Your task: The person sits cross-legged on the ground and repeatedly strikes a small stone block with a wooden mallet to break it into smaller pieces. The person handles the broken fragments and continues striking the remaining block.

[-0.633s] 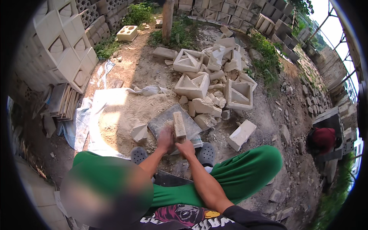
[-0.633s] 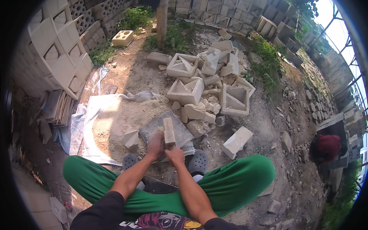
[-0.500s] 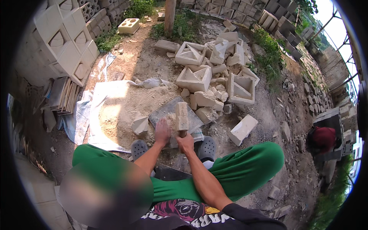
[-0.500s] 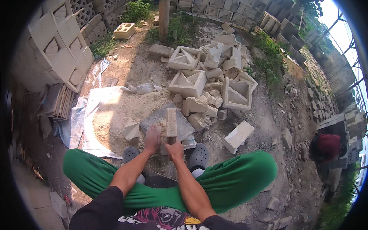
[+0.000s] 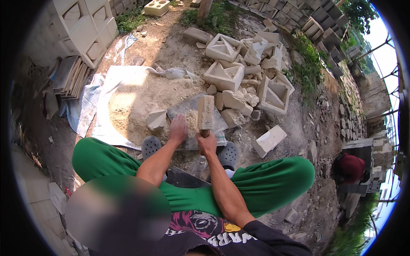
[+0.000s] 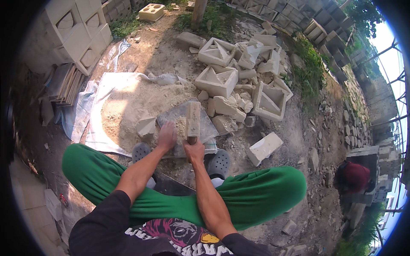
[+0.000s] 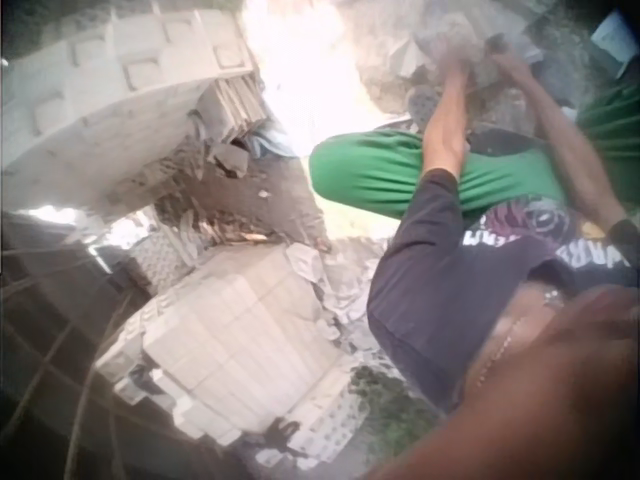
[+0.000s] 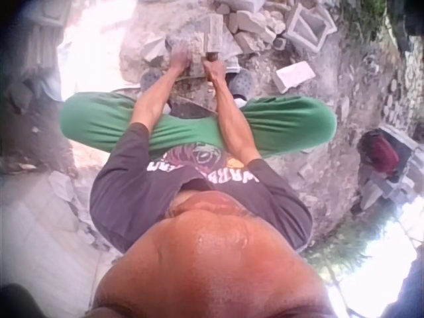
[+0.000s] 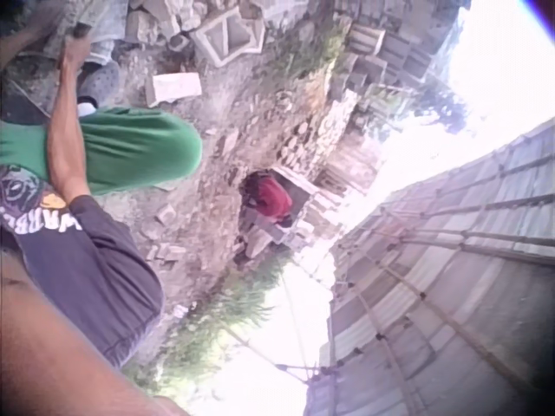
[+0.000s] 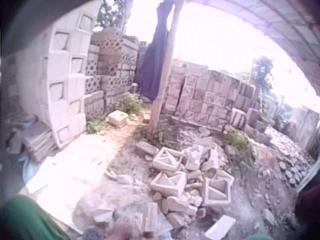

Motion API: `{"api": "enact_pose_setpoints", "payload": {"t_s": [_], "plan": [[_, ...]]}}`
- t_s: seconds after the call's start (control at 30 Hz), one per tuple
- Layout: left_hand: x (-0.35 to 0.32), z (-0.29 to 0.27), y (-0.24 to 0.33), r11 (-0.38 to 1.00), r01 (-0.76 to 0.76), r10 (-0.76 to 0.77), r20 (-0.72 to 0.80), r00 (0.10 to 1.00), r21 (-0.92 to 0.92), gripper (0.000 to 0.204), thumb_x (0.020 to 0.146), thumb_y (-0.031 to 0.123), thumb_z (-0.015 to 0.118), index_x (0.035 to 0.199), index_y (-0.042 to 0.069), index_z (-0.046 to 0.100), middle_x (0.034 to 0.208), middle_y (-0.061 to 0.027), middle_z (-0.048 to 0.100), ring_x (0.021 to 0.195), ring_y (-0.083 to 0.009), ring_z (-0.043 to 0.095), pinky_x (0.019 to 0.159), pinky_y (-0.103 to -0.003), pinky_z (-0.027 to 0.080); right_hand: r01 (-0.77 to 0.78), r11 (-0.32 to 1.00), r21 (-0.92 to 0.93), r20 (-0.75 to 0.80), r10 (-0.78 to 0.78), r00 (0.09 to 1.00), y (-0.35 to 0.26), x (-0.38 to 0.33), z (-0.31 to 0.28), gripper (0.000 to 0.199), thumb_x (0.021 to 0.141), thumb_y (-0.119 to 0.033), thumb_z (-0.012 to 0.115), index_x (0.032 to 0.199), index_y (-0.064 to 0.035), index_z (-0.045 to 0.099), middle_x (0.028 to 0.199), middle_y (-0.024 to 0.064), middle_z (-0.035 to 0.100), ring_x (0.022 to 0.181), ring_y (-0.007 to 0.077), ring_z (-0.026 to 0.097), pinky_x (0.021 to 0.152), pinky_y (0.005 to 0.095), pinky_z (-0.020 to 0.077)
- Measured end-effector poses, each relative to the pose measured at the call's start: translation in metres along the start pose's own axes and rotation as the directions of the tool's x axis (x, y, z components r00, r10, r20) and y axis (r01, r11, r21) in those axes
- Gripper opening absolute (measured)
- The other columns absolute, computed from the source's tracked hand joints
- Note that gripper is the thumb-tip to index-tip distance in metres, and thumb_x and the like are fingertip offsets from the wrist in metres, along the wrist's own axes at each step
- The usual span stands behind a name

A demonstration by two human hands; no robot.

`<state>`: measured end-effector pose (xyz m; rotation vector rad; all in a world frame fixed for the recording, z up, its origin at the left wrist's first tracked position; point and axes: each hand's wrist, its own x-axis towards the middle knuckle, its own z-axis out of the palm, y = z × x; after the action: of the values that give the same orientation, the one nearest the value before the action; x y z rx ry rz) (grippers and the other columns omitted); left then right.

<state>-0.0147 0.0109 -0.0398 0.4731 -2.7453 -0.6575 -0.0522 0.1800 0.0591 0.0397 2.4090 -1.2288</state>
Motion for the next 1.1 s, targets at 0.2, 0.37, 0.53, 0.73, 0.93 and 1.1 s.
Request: {"api": "enact_pose_setpoints", "payload": {"t_s": [0.2, 0.37, 0.53, 0.73, 0.93, 1.1], "plan": [[0.007, -0.005, 0.003, 0.982, -0.011, -0.015, -0.135, 0.991, -0.187, 0.026, 0.092, 0.017, 0.059, 0.112, 0.004, 0.067, 0.123, -0.0172, 0.065, 0.121, -0.036, 0.057, 0.105, -0.046, 0.043, -0.044, 0.976, -0.216, 0.088, 0.064, 0.994, 0.0, 0.006, -0.007, 0.045, 0.075, -0.036, 0.072, 0.1, 0.0003, 0.069, 0.089, 0.0203, 0.072, 0.086, 0.0352, 0.07, 0.078, 0.0412, 0.0531], [0.007, -0.011, 0.003, 0.992, 0.038, -0.053, -0.127, 0.99, -0.117, 0.019, 0.089, 0.021, 0.064, 0.101, 0.009, 0.073, 0.124, -0.0124, 0.066, 0.122, -0.0326, 0.058, 0.106, -0.046, 0.042, -0.012, 0.989, -0.148, 0.026, 0.016, 1.0, 0.007, 0.004, -0.001, 0.044, 0.075, -0.036, 0.073, 0.099, 0.001, 0.07, 0.089, 0.0207, 0.072, 0.086, 0.0347, 0.071, 0.077, 0.0416, 0.0531], [0.01, -0.009, 0.006, 0.998, -0.069, 0.068, -0.131, 0.989, -0.005, 0.019, 0.089, 0.023, 0.064, 0.1, 0.01, 0.072, 0.123, -0.0113, 0.066, 0.121, -0.0315, 0.058, 0.107, -0.045, 0.041, 0.05, 0.995, -0.088, 0.055, -0.045, 0.997, -0.013, 0.003, -0.001, 0.045, 0.075, -0.037, 0.072, 0.102, -0.0013, 0.07, 0.089, 0.0213, 0.072, 0.087, 0.0368, 0.071, 0.078, 0.0428, 0.0533], [0.009, -0.004, -0.007, 0.981, 0.129, -0.154, -0.174, 0.973, -0.144, 0.023, 0.091, 0.02, 0.061, 0.106, 0.007, 0.071, 0.124, -0.0127, 0.066, 0.122, -0.0309, 0.058, 0.106, -0.046, 0.042, -0.023, 0.94, -0.34, 0.133, 0.073, 0.988, 0.001, 0.004, 0.002, 0.052, 0.074, -0.044, 0.07, 0.105, -0.0029, 0.07, 0.096, 0.0246, 0.071, 0.096, 0.0425, 0.068, 0.083, 0.0469, 0.0526], [0.001, -0.004, -0.011, 0.961, 0.171, -0.219, -0.22, 0.951, -0.216, 0.024, 0.092, 0.018, 0.059, 0.109, 0.004, 0.069, 0.126, -0.0145, 0.065, 0.122, -0.0331, 0.057, 0.104, -0.045, 0.044, 0.052, 0.986, -0.161, 0.092, -0.038, 0.995, -0.033, -0.013, -0.003, 0.052, 0.074, -0.044, 0.07, 0.106, -0.0038, 0.07, 0.099, 0.0266, 0.07, 0.099, 0.0447, 0.066, 0.084, 0.0477, 0.052], [0.0, -0.006, -0.016, 0.958, 0.167, -0.211, -0.179, 0.961, -0.232, 0.031, 0.094, 0.019, 0.057, 0.118, 0.001, 0.066, 0.135, -0.0185, 0.059, 0.129, -0.0365, 0.052, 0.108, -0.045, 0.042, 0.096, 0.959, -0.266, 0.191, -0.046, 0.981, -0.023, -0.006, 0.005, 0.055, 0.071, -0.045, 0.071, 0.104, -0.001, 0.071, 0.1, 0.025, 0.071, 0.097, 0.0422, 0.068, 0.083, 0.0461, 0.0531]]}}
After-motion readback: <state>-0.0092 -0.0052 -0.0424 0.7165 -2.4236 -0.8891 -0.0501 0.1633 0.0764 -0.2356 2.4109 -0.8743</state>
